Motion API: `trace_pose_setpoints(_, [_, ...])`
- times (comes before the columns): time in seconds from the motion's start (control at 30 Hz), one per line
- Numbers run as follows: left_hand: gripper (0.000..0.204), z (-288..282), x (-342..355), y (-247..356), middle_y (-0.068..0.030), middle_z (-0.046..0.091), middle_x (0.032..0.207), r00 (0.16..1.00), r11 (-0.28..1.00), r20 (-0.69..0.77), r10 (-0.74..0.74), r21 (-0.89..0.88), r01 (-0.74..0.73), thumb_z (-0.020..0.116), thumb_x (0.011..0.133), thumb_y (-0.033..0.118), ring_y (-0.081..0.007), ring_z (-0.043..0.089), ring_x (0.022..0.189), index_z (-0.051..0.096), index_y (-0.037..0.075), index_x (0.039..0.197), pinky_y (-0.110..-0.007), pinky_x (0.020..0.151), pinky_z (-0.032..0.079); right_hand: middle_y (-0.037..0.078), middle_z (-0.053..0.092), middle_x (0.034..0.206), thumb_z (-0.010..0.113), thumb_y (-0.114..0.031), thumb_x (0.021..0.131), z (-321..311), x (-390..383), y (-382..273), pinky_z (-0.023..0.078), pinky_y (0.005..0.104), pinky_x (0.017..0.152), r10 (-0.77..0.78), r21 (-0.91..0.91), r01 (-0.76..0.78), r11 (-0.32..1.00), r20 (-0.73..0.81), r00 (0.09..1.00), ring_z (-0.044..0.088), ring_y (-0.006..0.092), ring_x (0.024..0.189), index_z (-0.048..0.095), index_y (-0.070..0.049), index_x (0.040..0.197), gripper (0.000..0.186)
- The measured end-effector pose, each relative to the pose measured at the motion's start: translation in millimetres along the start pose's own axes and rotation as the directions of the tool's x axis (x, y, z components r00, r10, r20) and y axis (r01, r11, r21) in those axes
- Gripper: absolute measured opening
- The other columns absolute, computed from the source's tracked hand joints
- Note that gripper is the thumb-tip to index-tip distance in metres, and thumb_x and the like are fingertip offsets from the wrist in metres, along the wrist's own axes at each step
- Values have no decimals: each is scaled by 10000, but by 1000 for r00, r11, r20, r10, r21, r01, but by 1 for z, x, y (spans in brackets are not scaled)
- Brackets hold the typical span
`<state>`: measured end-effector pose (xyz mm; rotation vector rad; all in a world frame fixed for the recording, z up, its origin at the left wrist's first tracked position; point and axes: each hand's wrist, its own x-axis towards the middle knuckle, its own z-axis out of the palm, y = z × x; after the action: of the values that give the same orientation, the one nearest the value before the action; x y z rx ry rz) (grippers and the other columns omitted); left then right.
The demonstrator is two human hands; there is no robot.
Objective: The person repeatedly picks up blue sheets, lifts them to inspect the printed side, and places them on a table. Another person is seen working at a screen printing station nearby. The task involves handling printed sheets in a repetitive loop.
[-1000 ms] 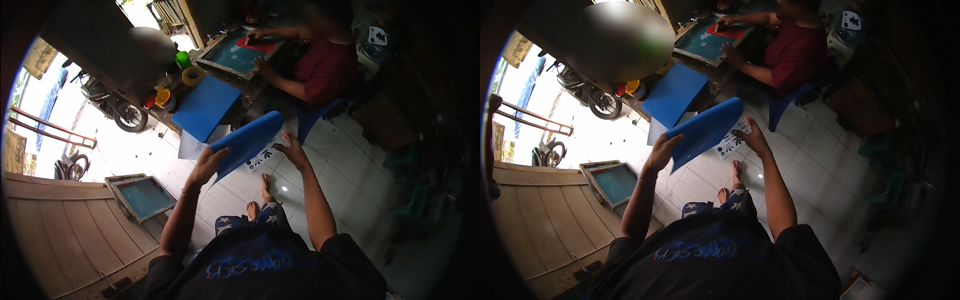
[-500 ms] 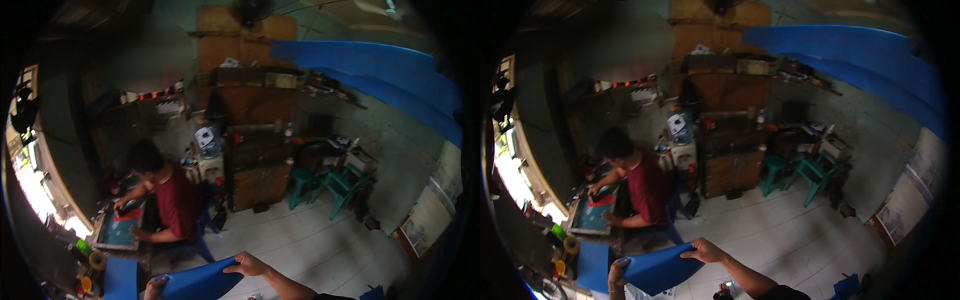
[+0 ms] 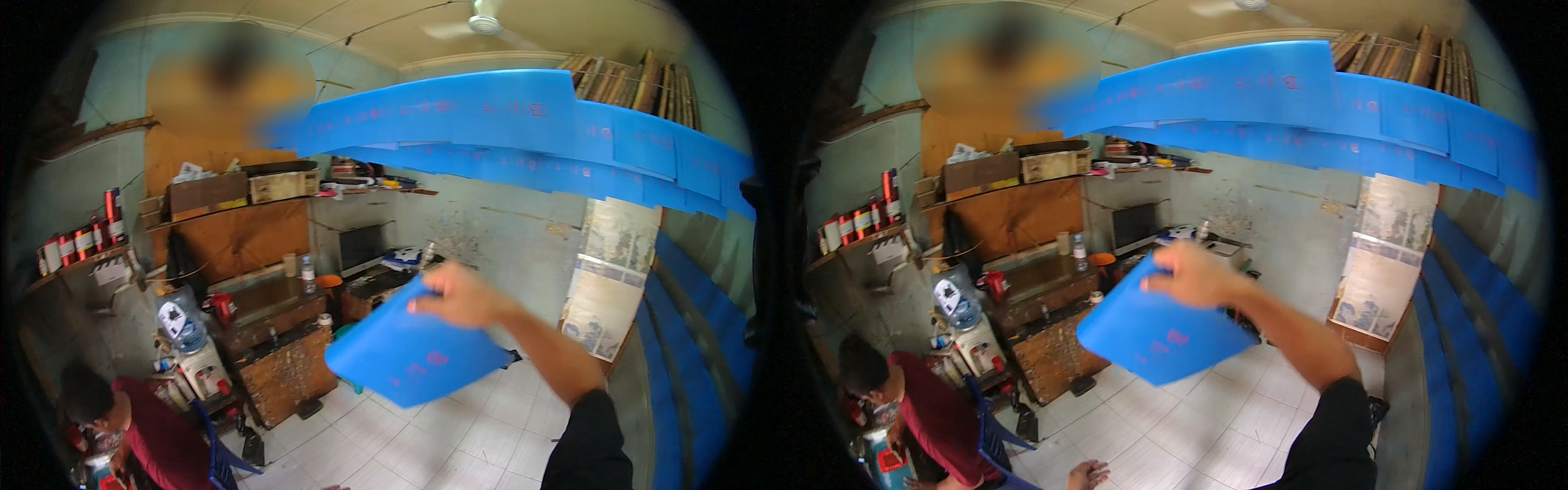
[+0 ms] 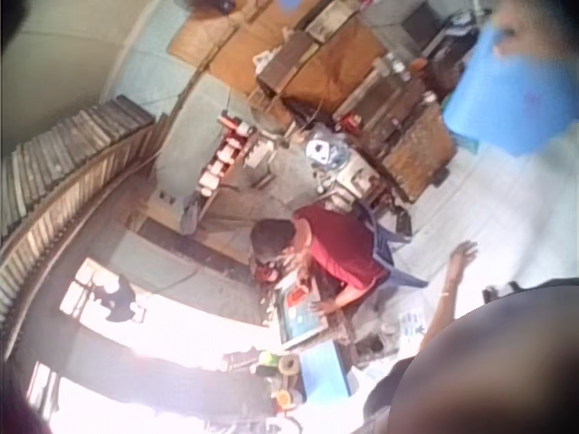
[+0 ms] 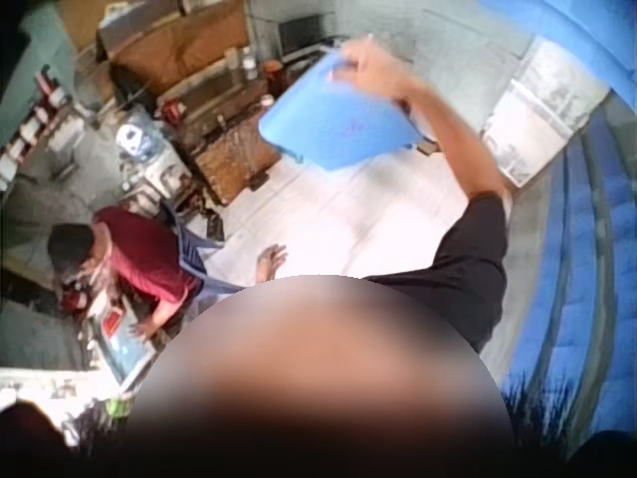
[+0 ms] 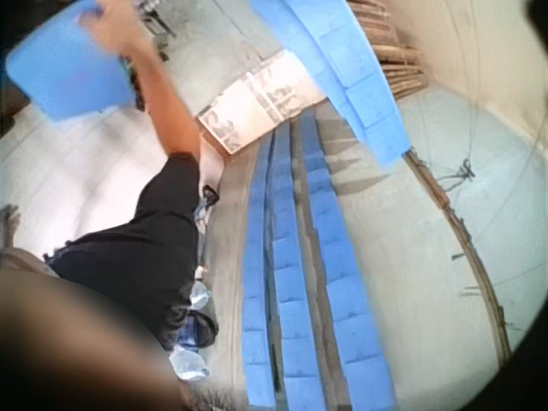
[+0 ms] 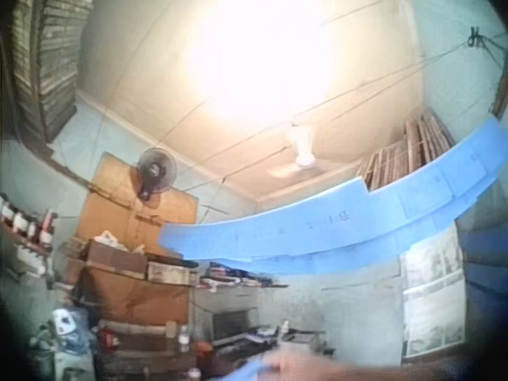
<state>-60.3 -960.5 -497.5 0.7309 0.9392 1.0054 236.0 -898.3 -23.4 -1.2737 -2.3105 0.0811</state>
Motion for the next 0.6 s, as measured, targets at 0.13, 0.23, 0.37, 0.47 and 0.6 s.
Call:
trace_pose_setpoints(0.13, [421,1,12,-72,-217,582,1068,976,990,192,-103,114,82,460,893,249,-268,609,899,442,-79,1157,-313,740,504,-7,545,622,698,-190,740,-118,9,18,377,276,495,123,143,-80,986,-320,939,456,86,551,597,-58,699,171])
trace_pose_setpoints(0.23, [419,-1,23,-114,-215,603,1011,942,924,71,-328,229,305,500,882,254,-254,623,825,455,-73,1140,-299,665,514,0,581,700,674,-205,781,-229,21,24,456,204,532,86,97,-41,994,-532,842,537,77,593,606,-59,769,161])
trace_pose_setpoints(0.37, [413,-8,41,-148,-212,606,1002,959,915,-42,-279,291,279,505,880,251,-246,625,803,457,-71,1135,-293,642,514,110,613,887,633,-236,825,-379,1,26,549,322,649,40,203,147,968,-705,708,605,147,714,546,13,1006,320])
trace_pose_setpoints(0.47, [409,-7,54,-168,-210,608,995,971,928,-131,-199,293,230,508,878,248,-240,626,786,459,-69,1131,-288,624,513,156,597,942,625,-257,832,-440,-49,42,549,323,652,30,290,244,926,-698,716,613,170,732,500,34,1109,420])
trace_pose_setpoints(0.6, [403,27,86,-183,-207,611,987,978,962,-173,-120,223,158,513,876,245,-232,628,764,461,-67,1127,-282,601,512,170,603,953,627,-202,824,-458,-120,65,545,320,654,188,292,79,953,-777,600,619,186,744,521,64,1092,393])
